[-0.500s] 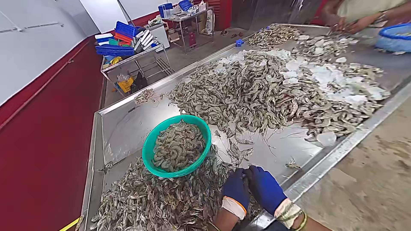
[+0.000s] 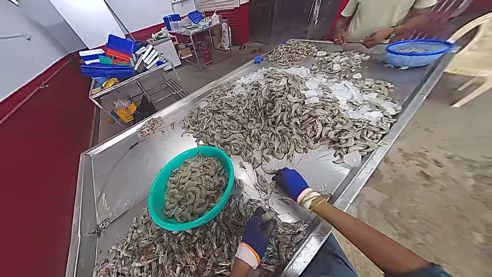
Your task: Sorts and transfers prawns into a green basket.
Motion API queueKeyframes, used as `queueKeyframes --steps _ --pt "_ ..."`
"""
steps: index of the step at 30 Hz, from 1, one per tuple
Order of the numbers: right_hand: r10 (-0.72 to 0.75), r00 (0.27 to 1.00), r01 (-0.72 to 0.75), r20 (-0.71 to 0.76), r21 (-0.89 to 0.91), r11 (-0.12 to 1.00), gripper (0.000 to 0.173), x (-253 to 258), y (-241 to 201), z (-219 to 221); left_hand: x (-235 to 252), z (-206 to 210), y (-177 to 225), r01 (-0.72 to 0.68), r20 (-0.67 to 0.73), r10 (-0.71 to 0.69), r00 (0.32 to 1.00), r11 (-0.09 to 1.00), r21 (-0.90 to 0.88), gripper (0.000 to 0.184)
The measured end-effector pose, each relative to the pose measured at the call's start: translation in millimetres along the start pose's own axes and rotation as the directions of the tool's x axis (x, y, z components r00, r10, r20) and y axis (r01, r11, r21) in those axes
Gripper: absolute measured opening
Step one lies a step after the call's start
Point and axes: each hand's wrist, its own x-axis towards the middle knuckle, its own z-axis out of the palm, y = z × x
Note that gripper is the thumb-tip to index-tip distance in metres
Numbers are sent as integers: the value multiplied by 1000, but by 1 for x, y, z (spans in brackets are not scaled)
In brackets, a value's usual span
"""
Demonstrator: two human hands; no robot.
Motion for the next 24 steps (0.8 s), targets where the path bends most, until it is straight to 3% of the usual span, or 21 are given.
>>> queueKeyframes --steps 2,6,10,12,14,17,19,21,22,23,24 --pt "16 1000 -16 -10 11 1000 24 9 -3 19 2 2 1 25 -98 -20 995 998 53 34" --pt "148 989 -147 7 -56 987 28 -38 -13 50 9 4 -11 37 -174 -23 984 996 75 31" --pt "110 988 -111 109 6 994 32 -84 -38 39 22 21 -10 -96 -50 97 994 995 25 65" --pt "5 997 -9 82 46 999 29 -94 -53 27 23 27 -2 -58 10 58 998 998 33 77" --pt "-27 997 25 68 32 999 31 -95 -64 16 19 28 14 60 1 -61 998 989 137 61" --pt "14 976 -14 217 0 1000 26 -97 -70 -5 11 18 34 165 36 -186 982 934 318 46" --pt "-113 972 53 205 276 960 28 -104 -51 -9 8 9 28 77 86 -95 992 977 200 40" --pt "-228 974 149 12 723 675 25 -110 -20 1 3 6 11 -79 67 87 994 989 -122 25" --pt "-241 969 185 -58 817 547 22 -106 -7 5 1 4 5 -107 41 121 992 960 -258 24" --pt "-252 965 199 -71 823 532 18 -100 6 3 -1 0 0 -122 16 135 991 936 -330 27" --pt "-274 962 194 -15 741 642 18 -91 20 -4 -3 -4 -4 -132 -2 139 990 930 -343 32"
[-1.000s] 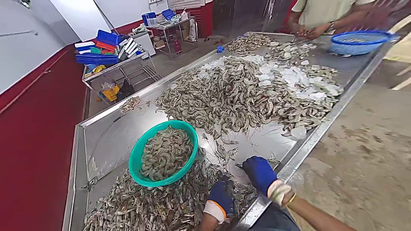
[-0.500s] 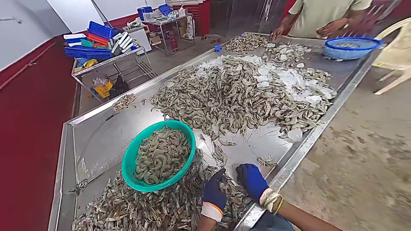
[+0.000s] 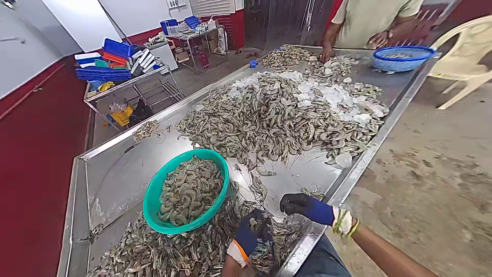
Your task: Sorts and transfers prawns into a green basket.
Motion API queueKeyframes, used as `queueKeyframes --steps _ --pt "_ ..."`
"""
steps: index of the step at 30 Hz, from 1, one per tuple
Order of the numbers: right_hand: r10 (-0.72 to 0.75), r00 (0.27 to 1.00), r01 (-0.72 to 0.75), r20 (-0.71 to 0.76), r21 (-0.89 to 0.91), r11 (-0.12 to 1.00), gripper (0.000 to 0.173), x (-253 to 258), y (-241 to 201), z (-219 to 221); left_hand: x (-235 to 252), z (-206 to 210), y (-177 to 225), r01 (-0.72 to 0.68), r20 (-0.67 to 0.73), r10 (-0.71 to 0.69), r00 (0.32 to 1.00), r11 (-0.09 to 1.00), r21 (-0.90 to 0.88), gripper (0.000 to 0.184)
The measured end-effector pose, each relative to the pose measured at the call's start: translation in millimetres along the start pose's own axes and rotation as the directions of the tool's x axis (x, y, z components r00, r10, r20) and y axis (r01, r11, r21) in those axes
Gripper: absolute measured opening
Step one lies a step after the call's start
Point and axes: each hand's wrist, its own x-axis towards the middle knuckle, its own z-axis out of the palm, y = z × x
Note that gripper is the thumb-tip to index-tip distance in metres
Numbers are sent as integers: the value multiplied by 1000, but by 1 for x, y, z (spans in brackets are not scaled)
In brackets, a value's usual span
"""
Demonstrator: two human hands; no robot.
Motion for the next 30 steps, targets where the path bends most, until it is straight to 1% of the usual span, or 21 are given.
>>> queueKeyframes --steps 1,2,3,4,5,6,7,9,11,13,14,16,18,19,21,23,24,26,28,29,30 --pt "58 997 -43 56 -231 972 27 12 3 -12 -2 -5 -2 -9 -2 9 1000 1000 11 37" --pt "106 991 -60 79 -445 893 33 30 5 -17 -3 -8 -5 -22 -7 22 1000 1000 12 40" --pt "97 991 -28 88 -579 815 30 52 8 -19 -2 -8 -7 -42 -39 42 998 999 -12 39" --pt "43 993 37 107 -654 756 28 75 10 -19 2 -5 -9 -63 -99 58 993 997 -43 29" --pt "-32 989 124 144 -695 709 29 96 15 -18 4 -1 -8 -35 -169 22 985 996 -77 18" --pt "-110 976 210 185 -700 683 30 114 25 -17 6 4 -3 26 -261 -52 964 994 -102 15" --pt "-136 966 253 220 -698 669 29 127 32 -15 7 7 2 83 -343 -110 933 992 -92 18" --pt "-148 967 255 209 -736 627 25 131 45 -7 6 8 3 134 -413 -122 902 991 1 22" --pt "-91 986 163 136 -766 622 23 111 50 4 7 4 -9 114 -386 -70 920 989 92 30" --pt "-177 983 153 51 -757 635 22 87 56 16 10 6 -19 137 -338 -97 936 986 96 38" --pt "-235 971 181 35 -750 636 26 82 54 19 11 8 -20 140 -313 -113 943 988 65 40" --pt "-274 960 232 65 -733 639 38 89 51 20 13 20 -20 105 -267 -117 957 993 -57 42" --pt "-197 977 191 84 -754 628 37 111 51 19 13 26 -16 89 -205 -124 971 981 -173 52" --pt "-124 989 136 75 -772 621 35 117 48 20 12 26 -14 87 -196 -118 974 983 -159 56" --pt "79 996 -24 29 -804 594 34 115 32 26 7 21 -11 60 -222 -39 974 994 89 62" --pt "314 949 -223 -40 -788 574 36 93 14 40 3 15 -5 87 -220 -4 976 927 366 69" --pt "385 921 -292 -56 -755 588 35 78 6 48 5 14 -3 100 -188 -13 982 880 465 73" --pt "409 912 -342 -41 -627 700 34 49 -13 58 15 17 -5 73 -93 -24 995 815 576 77" --pt "336 941 -302 -27 -513 804 33 30 -33 63 22 24 -12 58 -60 -28 998 806 589 76" --pt "304 952 -277 -34 -521 808 34 27 -40 65 22 25 -9 82 -80 -43 996 811 580 72" --pt "282 958 -256 -49 -581 772 34 27 -44 67 20 26 -4 121 -117 -65 991 813 570 61"
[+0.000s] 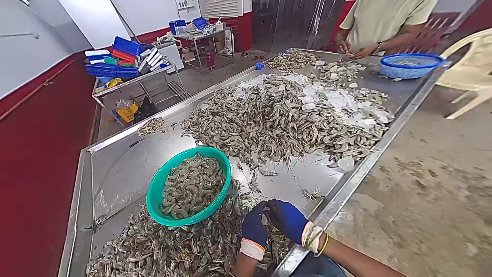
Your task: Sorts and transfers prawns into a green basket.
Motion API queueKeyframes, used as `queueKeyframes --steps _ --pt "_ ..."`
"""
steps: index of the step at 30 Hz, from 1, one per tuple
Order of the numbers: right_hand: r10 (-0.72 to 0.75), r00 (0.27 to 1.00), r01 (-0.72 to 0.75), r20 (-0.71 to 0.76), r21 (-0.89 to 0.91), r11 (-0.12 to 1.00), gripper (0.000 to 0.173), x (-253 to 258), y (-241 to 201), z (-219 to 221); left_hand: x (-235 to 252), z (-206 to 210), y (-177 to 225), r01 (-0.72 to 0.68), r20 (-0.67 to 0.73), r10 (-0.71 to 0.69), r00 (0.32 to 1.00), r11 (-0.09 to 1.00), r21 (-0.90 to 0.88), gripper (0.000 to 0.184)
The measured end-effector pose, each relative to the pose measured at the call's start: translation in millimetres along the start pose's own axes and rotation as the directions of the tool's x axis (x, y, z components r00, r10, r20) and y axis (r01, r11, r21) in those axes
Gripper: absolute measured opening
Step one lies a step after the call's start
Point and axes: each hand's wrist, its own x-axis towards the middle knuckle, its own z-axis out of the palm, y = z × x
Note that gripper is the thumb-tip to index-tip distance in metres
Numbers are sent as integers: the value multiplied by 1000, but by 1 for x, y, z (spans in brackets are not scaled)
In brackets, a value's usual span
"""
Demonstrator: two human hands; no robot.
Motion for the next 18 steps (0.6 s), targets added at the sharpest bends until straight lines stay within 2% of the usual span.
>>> queueKeyframes --steps 3,6,9,11,13,15,16,18 --pt "-75 991 49 -112 -218 975 30 -3 -6 7 -5 -12 7 105 41 -105 994 994 12 47" --pt "-198 933 106 -302 -295 950 23 -6 -2 17 -6 -22 12 127 145 -131 981 991 40 44" --pt "-179 914 102 -365 -222 970 15 1 8 11 -4 -21 7 99 182 -75 980 988 -123 40" --pt "-18 934 -7 -356 -71 997 16 8 26 -1 -4 -23 0 91 164 -54 985 970 -227 35" --pt "166 946 -167 -278 20 986 27 16 55 -5 -5 -24 -12 68 137 -18 990 926 -371 32" --pt "246 965 -249 -94 -23 968 43 15 65 4 -7 -27 -22 66 139 2 990 874 -481 36" --pt "202 979 -201 6 -30 979 46 13 61 6 -7 -30 -24 65 133 4 991 860 -506 39" --pt "35 988 -32 152 -24 999 34 18 44 -6 -7 -30 -27 17 33 0 999 852 -523 38"
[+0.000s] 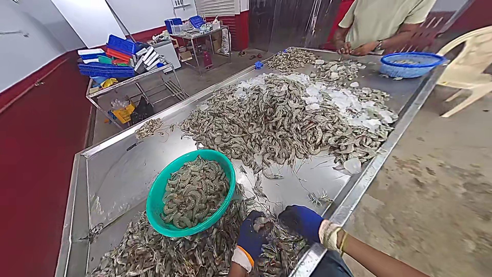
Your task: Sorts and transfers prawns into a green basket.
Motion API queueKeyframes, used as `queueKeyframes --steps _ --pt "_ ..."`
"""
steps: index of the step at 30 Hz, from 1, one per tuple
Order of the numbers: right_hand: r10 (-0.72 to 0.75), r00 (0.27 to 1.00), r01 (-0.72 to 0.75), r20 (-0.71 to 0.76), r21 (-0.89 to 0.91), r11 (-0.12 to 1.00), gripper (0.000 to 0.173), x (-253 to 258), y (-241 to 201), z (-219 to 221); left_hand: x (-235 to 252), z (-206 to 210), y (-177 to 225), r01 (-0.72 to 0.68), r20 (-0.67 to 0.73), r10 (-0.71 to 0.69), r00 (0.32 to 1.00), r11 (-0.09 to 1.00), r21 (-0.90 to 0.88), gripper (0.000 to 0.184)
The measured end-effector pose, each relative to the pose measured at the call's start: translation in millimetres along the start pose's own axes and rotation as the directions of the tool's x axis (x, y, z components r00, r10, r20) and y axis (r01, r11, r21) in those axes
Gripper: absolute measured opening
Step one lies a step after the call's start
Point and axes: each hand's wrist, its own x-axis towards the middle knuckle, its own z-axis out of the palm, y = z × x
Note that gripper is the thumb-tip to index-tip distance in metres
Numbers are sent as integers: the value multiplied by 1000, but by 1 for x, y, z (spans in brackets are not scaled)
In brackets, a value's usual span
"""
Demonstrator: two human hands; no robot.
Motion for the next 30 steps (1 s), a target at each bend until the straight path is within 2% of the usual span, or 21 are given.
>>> queueKeyframes --steps 2,5,8,9,10,12,14,16,17,19,21,25,27,28,30 --pt "-109 994 107 -18 -75 991 29 23 -23 -25 -1 3 -2 -48 -122 47 991 999 1 29" --pt "-294 927 233 -234 -258 938 26 97 -27 -48 -4 6 5 4 -178 -15 984 998 -64 35" --pt "-232 921 147 -314 -271 951 25 129 -10 -34 -1 6 -1 -7 -218 -41 975 977 -215 34" --pt "-182 926 89 -330 -278 956 24 122 -6 -22 0 4 -4 -18 -222 -34 974 974 -226 38" --pt "-130 931 35 -341 -271 962 24 108 -2 -10 1 2 -4 -22 -235 -16 972 987 -158 44" --pt "-34 955 -36 -294 -230 973 27 67 -6 12 2 1 2 19 -208 12 978 989 146 58" --pt "-53 954 -7 -295 -197 980 28 31 -16 27 11 6 10 93 -96 -62 993 926 366 66" --pt "-136 907 66 -399 -186 980 25 9 -29 35 19 18 14 112 -13 -116 993 906 408 63" --pt "-131 899 66 -417 -168 984 26 3 -36 33 21 23 17 128 -3 -140 990 897 424 58" --pt "-54 925 5 -376 -131 991 27 -5 -48 23 22 32 25 178 -7 -200 980 853 491 49" --pt "-16 941 -21 -339 -107 994 24 -9 -52 16 20 34 31 182 19 -233 972 806 563 49" --pt "60 968 -62 -243 2 998 21 -5 -20 -1 12 27 26 108 57 -157 986 858 502 48" --pt "137 988 -143 -78 -72 987 25 2 6 -19 11 18 14 53 55 -80 995 923 382 44" --pt "165 985 -170 -51 -111 979 28 7 12 -27 10 14 9 21 59 -42 997 948 319 41" --pt "167 972 -180 -165 -66 981 32 29 19 -44 11 12 6 -37 41 28 999 973 228 40"
